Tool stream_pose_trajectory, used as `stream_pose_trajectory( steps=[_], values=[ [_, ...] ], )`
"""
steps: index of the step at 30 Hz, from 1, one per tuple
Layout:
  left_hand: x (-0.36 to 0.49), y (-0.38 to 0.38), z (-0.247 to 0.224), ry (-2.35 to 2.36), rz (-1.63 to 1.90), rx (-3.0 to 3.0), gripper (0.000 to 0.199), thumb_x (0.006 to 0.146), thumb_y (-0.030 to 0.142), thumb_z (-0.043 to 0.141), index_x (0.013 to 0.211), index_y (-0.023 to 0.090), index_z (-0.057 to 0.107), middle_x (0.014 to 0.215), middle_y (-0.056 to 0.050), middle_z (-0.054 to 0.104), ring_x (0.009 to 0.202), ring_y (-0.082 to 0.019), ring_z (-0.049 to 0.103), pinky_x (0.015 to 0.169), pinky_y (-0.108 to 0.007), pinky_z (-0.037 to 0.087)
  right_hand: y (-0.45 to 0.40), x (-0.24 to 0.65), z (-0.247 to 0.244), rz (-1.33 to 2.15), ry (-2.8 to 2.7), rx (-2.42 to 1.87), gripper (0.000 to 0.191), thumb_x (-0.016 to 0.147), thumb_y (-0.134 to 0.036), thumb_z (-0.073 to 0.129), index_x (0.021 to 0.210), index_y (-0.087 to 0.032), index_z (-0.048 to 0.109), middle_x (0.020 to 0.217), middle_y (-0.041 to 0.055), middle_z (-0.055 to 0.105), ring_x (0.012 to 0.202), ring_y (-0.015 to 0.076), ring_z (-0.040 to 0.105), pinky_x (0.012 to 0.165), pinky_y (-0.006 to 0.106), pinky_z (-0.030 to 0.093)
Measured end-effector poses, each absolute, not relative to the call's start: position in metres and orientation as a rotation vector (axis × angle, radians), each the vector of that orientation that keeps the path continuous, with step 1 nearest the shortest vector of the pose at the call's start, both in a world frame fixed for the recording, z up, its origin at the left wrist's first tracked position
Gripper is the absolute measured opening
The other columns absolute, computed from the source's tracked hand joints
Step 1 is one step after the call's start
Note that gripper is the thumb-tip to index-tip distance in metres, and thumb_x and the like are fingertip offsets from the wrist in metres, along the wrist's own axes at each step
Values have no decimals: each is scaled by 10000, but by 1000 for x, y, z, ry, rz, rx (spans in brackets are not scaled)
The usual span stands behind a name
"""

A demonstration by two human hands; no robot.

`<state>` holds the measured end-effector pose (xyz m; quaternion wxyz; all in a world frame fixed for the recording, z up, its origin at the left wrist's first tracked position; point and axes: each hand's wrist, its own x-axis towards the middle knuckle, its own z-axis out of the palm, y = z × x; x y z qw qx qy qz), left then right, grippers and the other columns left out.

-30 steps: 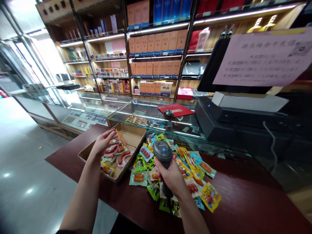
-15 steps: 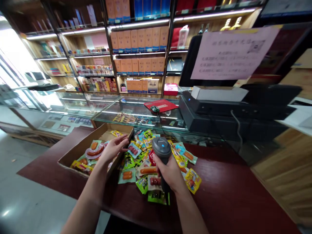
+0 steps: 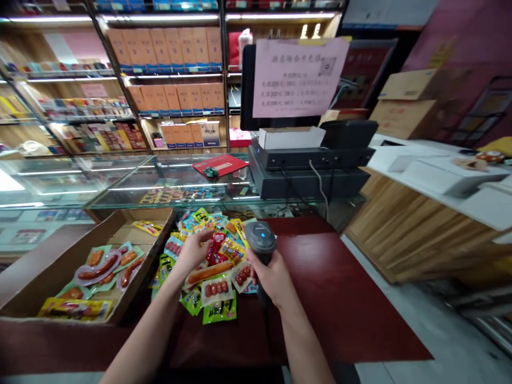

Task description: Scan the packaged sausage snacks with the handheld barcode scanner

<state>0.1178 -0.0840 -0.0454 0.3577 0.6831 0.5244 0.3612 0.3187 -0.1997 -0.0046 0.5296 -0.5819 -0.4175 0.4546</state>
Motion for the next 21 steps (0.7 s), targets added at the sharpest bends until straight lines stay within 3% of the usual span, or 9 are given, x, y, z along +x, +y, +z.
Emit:
stream_pose_trajectory(
  steps=[3, 8, 11, 17, 21],
  values=[
    [124, -83, -52, 1565, 830, 1974, 398, 791, 74, 532, 1142, 157, 699, 1165, -142, 693, 1136, -284, 607, 1026, -386, 398, -203, 327, -10, 1083, -993, -1390, 379, 776, -557, 687, 687, -196, 618, 468, -19, 533, 378, 130, 459, 397, 262, 377],
    [128, -84, -57, 1767, 494, 2220, 399, 849, 153, 479, 1210, 143, 648, 1094, -194, 679, 1030, -311, 630, 872, -377, 453, -205, 334, -17, 1064, -1011, -1406, 401, 796, -564, 661, 666, -188, 613, 458, -16, 522, 380, 126, 456, 410, 263, 385],
    [128, -81, -58, 1736, 410, 2275, 412, 828, 139, 495, 1215, 145, 637, 1079, -186, 678, 1030, -304, 623, 875, -363, 441, -205, 334, -19, 1077, -1008, -1409, 399, 796, -560, 662, 662, -188, 606, 463, -15, 527, 380, 125, 459, 409, 261, 388],
    [121, -71, -62, 1572, 537, 2191, 529, 751, 70, 558, 1272, 160, 592, 1184, -159, 654, 1109, -254, 590, 974, -331, 396, -204, 327, -17, 1089, -994, -1419, 396, 762, -573, 688, 703, -190, 605, 462, -21, 543, 369, 126, 463, 396, 252, 370],
    [110, -68, -62, 1553, 658, 1949, 519, 683, 112, 655, 1199, 157, 629, 1011, -111, 708, 911, -222, 640, 849, -307, 452, -202, 320, -15, 1098, -1033, -1410, 427, 756, -593, 684, 640, -196, 573, 449, -20, 532, 365, 124, 459, 398, 255, 375]
  ],
)
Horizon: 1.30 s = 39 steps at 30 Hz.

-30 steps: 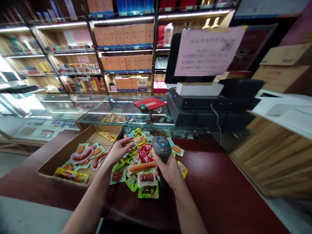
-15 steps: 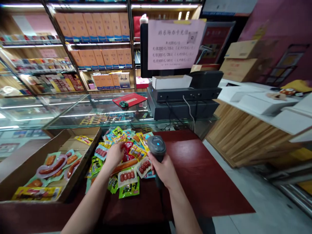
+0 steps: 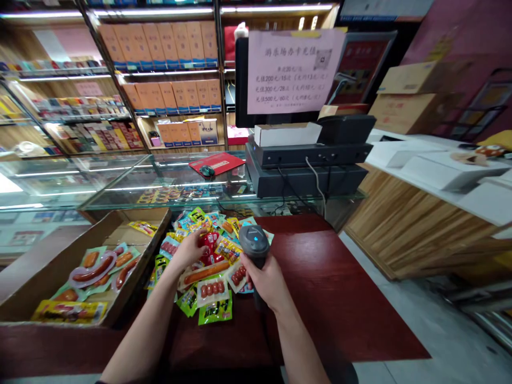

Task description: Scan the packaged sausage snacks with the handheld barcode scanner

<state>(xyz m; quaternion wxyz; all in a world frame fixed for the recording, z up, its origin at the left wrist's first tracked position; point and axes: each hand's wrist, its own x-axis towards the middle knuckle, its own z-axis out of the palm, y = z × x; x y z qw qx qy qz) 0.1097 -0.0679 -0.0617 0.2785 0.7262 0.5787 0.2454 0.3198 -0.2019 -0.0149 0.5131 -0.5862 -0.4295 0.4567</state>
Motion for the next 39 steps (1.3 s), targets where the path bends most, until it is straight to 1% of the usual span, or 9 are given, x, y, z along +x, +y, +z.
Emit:
stream_pose_trajectory(
  steps=[2, 4, 6, 8, 12, 16, 24, 33, 39],
  values=[
    [102, -68, -61, 1520, 644, 1837, 341, 652, 149, 688, 992, 162, 703, 799, -61, 710, 746, -201, 633, 717, -280, 457, -200, 315, -13, 1102, -1033, -1404, 441, 742, -598, 691, 609, -201, 553, 442, -20, 524, 361, 121, 450, 395, 256, 373],
    [93, -67, -61, 1475, 619, 1757, 123, 637, 193, 703, 757, 168, 698, 643, -21, 665, 625, -174, 594, 606, -252, 421, -199, 311, -12, 1109, -1037, -1407, 456, 733, -601, 697, 578, -203, 537, 435, -16, 518, 360, 121, 449, 395, 259, 373],
    [85, -67, -61, 1411, 638, 1698, 93, 647, 248, 709, 658, 167, 664, 592, -4, 638, 564, -150, 558, 545, -235, 384, -198, 306, -10, 1120, -1056, -1407, 460, 735, -601, 693, 572, -199, 541, 431, -13, 515, 358, 121, 449, 395, 260, 375],
    [76, -67, -58, 1322, 707, 1623, 164, 653, 309, 728, 666, 159, 661, 606, 1, 643, 549, -135, 548, 531, -227, 384, -197, 301, -9, 1130, -1072, -1399, 452, 741, -601, 689, 591, -195, 558, 435, -10, 521, 356, 123, 456, 390, 261, 375],
    [65, -69, -44, 1160, 863, 1389, 331, 605, 414, 804, 742, 141, 679, 670, -9, 668, 610, -137, 593, 591, -233, 459, -197, 294, -8, 1172, -1060, -1363, 428, 742, -597, 697, 656, -195, 578, 443, -17, 523, 349, 123, 452, 369, 257, 365],
    [60, -73, -33, 1052, 936, 1192, 399, 629, 457, 813, 826, 128, 705, 770, -36, 701, 676, -132, 627, 648, -239, 511, -197, 288, -10, 1199, -1059, -1343, 417, 745, -591, 702, 695, -196, 580, 445, -26, 514, 350, 120, 449, 368, 254, 367],
    [58, -74, -33, 910, 1137, 948, 413, 611, 370, 862, 887, 112, 695, 909, -78, 730, 786, -170, 695, 745, -287, 578, -199, 279, -6, 1154, -1142, -1335, 419, 779, -568, 683, 642, -193, 555, 433, -22, 508, 360, 116, 460, 387, 247, 375],
    [60, -73, -39, 855, 1236, 871, 443, 577, 318, 876, 913, 118, 667, 889, -77, 743, 779, -185, 716, 741, -300, 584, -194, 246, -8, 1225, -1178, -1322, 374, 785, -562, 668, 731, -210, 554, 435, -33, 529, 350, 119, 466, 373, 238, 378],
    [54, -79, -31, 899, 1244, 874, 447, 589, 309, 872, 931, 115, 659, 890, -85, 745, 785, -199, 720, 736, -300, 586, -192, 228, -10, 1296, -1192, -1295, 355, 804, -537, 654, 698, -210, 560, 417, -37, 517, 341, 121, 476, 364, 234, 394]
  ],
)
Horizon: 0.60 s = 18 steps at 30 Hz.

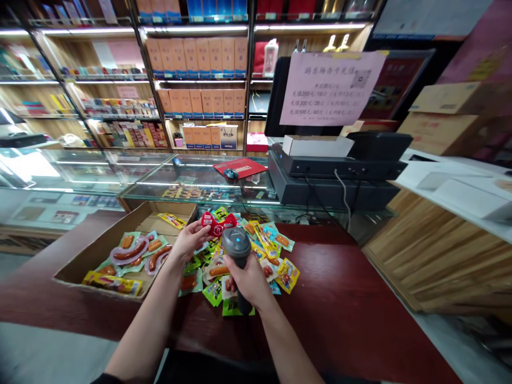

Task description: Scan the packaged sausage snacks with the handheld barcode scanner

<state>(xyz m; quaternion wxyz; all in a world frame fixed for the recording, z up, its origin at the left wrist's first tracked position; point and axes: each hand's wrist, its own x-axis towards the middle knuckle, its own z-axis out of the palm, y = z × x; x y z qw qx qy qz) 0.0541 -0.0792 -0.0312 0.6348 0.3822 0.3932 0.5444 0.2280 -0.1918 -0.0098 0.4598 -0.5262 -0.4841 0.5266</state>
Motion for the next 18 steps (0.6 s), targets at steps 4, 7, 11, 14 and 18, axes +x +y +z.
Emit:
stream_pose_trajectory(
  steps=[4, 7, 11, 14, 18],
  values=[
    [51, -83, -27, 929, 1238, 864, 462, 588, 323, 876, 936, 117, 654, 882, -82, 745, 754, -185, 717, 698, -273, 586, -192, 226, -11, 1297, -1183, -1319, 340, 811, -526, 650, 721, -206, 577, 429, -40, 529, 345, 117, 486, 363, 223, 399],
    [50, -84, -25, 934, 1244, 876, 476, 572, 338, 883, 923, 115, 652, 868, -77, 743, 720, -168, 711, 678, -260, 584, -192, 226, -12, 1300, -1186, -1312, 356, 812, -529, 645, 691, -205, 561, 429, -40, 527, 345, 116, 490, 362, 221, 396],
    [50, -84, -23, 893, 1247, 886, 486, 562, 350, 886, 914, 112, 652, 892, -91, 744, 757, -183, 716, 698, -271, 586, -194, 225, -9, 1302, -1188, -1288, 358, 811, -519, 649, 675, -205, 542, 413, -46, 514, 334, 110, 476, 357, 217, 387],
    [50, -85, -23, 889, 1244, 895, 483, 567, 349, 883, 919, 114, 650, 896, -95, 745, 764, -191, 718, 677, -261, 579, -196, 225, -5, 1288, -1192, -1278, 346, 812, -503, 653, 682, -201, 546, 412, -48, 516, 333, 106, 471, 355, 213, 385],
    [49, -88, -20, 939, 1233, 901, 477, 584, 369, 871, 928, 133, 640, 850, -74, 743, 706, -191, 719, 594, -236, 556, -199, 224, 0, 1282, -1179, -1268, 326, 801, -499, 666, 750, -194, 565, 416, -53, 521, 342, 107, 478, 354, 207, 390]
  ],
)
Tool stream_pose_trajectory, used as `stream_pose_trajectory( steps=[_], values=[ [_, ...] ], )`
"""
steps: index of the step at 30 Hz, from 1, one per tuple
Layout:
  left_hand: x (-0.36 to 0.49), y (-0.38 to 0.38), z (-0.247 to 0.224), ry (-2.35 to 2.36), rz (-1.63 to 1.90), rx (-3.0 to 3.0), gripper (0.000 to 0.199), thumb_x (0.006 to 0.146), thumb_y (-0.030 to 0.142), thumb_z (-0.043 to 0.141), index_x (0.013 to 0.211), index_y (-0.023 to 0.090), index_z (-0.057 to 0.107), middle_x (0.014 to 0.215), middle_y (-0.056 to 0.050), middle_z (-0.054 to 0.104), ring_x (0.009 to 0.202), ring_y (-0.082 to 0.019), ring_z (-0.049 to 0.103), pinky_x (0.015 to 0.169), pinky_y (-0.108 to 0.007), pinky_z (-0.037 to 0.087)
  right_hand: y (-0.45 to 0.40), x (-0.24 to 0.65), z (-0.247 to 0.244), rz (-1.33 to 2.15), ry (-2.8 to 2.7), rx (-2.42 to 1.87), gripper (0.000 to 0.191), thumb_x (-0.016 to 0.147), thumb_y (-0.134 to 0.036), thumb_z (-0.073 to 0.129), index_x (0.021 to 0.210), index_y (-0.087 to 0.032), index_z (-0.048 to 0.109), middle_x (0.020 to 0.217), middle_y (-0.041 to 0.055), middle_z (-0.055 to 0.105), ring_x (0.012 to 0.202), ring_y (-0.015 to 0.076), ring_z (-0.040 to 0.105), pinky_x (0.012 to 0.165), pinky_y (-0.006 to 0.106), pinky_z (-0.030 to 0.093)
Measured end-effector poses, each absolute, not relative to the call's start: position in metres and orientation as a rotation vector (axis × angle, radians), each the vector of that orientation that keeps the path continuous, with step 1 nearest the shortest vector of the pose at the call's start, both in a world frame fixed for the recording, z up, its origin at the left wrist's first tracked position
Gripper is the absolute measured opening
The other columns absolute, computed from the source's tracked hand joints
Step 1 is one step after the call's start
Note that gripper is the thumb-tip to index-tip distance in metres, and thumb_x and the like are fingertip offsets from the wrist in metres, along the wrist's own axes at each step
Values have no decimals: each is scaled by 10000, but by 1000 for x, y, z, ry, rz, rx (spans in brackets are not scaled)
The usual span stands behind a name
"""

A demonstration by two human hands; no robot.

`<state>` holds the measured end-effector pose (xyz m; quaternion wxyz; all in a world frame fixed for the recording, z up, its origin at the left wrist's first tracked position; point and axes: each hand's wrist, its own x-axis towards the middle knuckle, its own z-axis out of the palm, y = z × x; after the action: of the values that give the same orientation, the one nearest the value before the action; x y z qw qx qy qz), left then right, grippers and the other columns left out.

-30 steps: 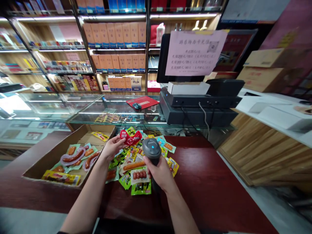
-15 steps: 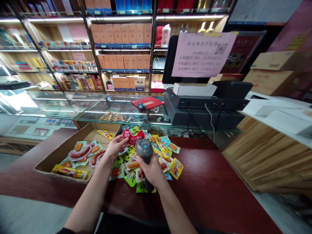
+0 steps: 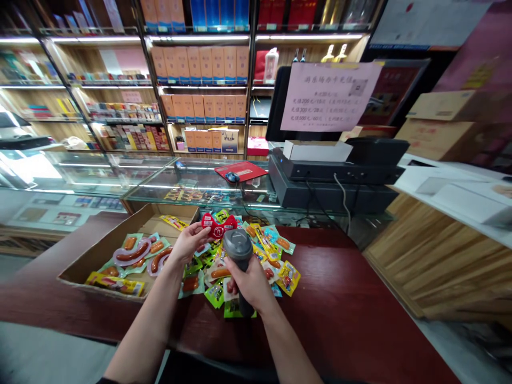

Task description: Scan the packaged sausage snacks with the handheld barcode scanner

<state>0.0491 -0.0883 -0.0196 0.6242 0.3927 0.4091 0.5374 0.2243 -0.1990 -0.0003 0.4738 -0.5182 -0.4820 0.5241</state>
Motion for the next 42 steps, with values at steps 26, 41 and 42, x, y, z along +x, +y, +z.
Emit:
stream_pose_trajectory(
  steps=[26, 41, 42],
  values=[
    [-102, -124, 5, 1171, 1737, 744, 500, 625, 347, 856, 1017, 131, 634, 914, -96, 725, 866, -227, 723, 765, -340, 598, -169, 183, -2, 1337, -1301, -1262, 403, 773, -574, 661, 730, -184, 572, 463, -40, 517, 363, 103, 460, 369, 228, 387],
    [67, -102, -1, 999, 1245, 1094, 464, 653, 430, 819, 989, 143, 674, 1001, -97, 713, 880, -225, 705, 756, -328, 581, -194, 280, 2, 1099, -1041, -1410, 416, 736, -600, 689, 711, -205, 561, 443, -26, 523, 375, 137, 470, 382, 262, 369],
    [76, -100, -5, 990, 1223, 1126, 449, 660, 428, 813, 982, 145, 679, 1006, -94, 712, 862, -214, 702, 752, -325, 579, -195, 286, 1, 1088, -1019, -1419, 420, 726, -603, 698, 715, -204, 567, 449, -23, 531, 378, 137, 471, 387, 265, 375]
  ],
)
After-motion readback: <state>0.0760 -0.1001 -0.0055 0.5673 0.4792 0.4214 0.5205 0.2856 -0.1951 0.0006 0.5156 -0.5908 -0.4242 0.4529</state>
